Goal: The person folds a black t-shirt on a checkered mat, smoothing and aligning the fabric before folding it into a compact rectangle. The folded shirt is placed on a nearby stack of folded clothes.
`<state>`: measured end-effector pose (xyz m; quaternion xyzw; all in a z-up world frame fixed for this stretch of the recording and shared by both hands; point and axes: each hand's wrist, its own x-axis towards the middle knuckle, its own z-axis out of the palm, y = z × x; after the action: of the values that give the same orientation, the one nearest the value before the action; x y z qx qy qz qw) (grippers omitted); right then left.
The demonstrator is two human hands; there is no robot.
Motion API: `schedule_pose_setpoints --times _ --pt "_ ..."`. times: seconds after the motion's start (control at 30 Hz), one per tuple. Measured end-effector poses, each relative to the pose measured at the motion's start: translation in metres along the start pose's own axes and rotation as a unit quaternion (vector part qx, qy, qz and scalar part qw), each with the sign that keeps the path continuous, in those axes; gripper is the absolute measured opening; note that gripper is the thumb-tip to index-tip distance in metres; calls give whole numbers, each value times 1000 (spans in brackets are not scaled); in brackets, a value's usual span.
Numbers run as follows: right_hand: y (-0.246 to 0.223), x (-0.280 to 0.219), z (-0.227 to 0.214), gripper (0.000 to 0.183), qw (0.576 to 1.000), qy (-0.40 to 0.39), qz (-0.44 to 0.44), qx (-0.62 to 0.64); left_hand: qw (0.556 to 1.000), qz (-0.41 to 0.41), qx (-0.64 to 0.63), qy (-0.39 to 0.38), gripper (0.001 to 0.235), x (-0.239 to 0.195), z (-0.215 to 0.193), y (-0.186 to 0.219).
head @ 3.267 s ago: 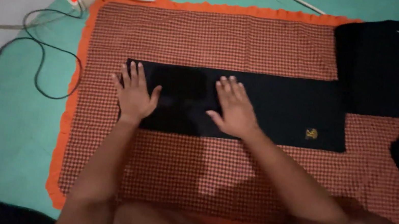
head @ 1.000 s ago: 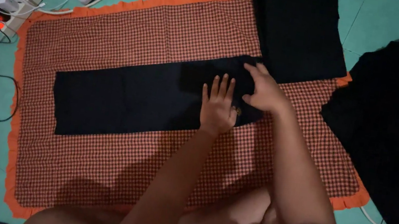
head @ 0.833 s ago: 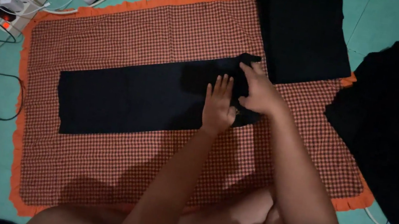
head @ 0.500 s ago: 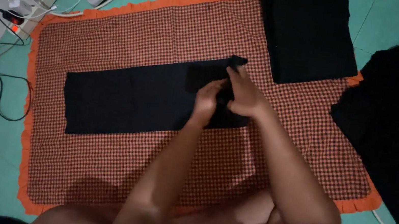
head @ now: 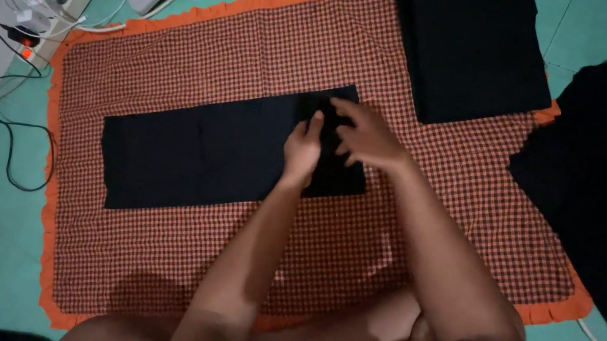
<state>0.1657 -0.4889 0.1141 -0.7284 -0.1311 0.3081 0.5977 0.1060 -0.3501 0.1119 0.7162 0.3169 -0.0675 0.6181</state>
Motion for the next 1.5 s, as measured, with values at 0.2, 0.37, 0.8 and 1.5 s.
schedule_pose_setpoints --times 0.2,0.37,0.8,1.5 --pt "55 11 -54 40 953 128 -136 -237 984 34 158 73 69 33 1 -40" --pt "77 25 -42 36 928 117 -197 -295 973 62 196 107 58 44 6 -54" --pt "90 15 -23 83 883 67 -148 -440 752 337 474 310 39 50 7 -125" --pt "98 19 -17 83 836 153 -40 -526 770 441 451 94 74 55 -14 -84"
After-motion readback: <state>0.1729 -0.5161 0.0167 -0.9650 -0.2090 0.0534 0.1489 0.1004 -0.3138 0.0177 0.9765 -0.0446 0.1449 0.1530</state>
